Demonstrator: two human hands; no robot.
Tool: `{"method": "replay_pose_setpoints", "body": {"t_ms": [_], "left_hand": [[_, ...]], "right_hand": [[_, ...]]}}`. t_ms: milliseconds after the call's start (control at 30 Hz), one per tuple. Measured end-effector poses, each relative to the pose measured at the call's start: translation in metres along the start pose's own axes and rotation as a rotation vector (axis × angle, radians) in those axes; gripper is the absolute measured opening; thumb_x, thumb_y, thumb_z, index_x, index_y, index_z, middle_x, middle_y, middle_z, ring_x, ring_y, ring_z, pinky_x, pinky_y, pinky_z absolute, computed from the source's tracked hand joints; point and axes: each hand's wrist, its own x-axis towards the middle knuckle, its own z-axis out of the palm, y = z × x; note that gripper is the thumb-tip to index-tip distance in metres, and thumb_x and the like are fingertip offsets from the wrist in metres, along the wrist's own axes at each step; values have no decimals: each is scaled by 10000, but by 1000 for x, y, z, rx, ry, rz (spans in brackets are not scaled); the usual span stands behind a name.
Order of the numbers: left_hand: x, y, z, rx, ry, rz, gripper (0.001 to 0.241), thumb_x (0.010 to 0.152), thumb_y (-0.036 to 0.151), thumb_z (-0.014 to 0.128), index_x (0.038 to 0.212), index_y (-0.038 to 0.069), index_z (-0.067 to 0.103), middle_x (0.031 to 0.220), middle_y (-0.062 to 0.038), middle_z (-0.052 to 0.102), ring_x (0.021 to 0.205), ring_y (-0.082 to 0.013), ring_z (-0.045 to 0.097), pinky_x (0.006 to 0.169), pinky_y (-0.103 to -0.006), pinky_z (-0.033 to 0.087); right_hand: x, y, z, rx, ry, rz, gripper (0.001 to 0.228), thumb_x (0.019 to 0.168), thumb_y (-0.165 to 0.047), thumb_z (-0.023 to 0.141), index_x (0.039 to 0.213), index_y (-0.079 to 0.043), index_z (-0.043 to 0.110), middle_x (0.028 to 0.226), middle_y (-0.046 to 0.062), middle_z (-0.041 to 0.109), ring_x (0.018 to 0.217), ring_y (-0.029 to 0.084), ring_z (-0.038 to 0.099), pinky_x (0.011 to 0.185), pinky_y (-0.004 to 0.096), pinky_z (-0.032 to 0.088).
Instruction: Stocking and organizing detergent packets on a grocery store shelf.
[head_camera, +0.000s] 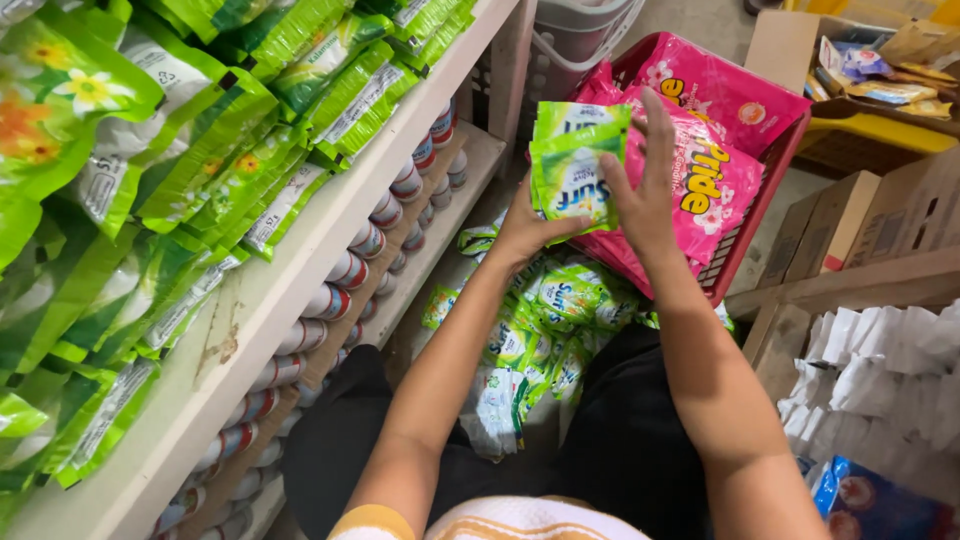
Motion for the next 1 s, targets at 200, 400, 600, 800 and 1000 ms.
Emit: {"method": "replay_pose_setpoints", "body": {"t_ms": [200,400,600,800,1000], "left_hand": [[0,7,-5,153,5,98,868,708,131,949,1437,38,488,1296,-54,656,1185,-155,640,1059,-330,520],[1,12,-14,166,-29,60,847,751,185,928,1467,15,509,1313,-77,670,1190,-156,640,1075,-329,506],[-2,3,-13,280,-99,9,837,760,244,919,1451,7,512,1334,-89,658,1223,-175,630,1097,-335,480],[0,2,-3,174,-72,-27,812,804,230,892,1471,-5,493,1359,-101,659,1246,-192,634,1105,-348,488],[0,-25,-11,167,-165,-36,878,783,200,905,1497,5,433,1425,-88,592,1298,-171,571,1117,-345,458]], "right_hand": [[2,-22,-8,-169,-53,-6,404,897,-95,838,1228,-23,617,1352,172,542,1289,325,538,1101,393,446],[-3,-14,-1,-58,42,18,258,914,-58,820,1013,1,589,1123,115,569,1093,249,584,989,348,479],[-2,-9,2,78,96,50,144,1065,-75,686,1012,-1,574,1105,95,586,1075,206,568,1002,311,456],[-4,0,4,162,286,223,176,1119,-144,600,1011,-6,585,1013,28,616,977,125,553,919,276,467],[-11,18,7,27,179,199,179,1110,-132,620,991,-6,573,915,36,546,900,120,519,829,287,444]]}}
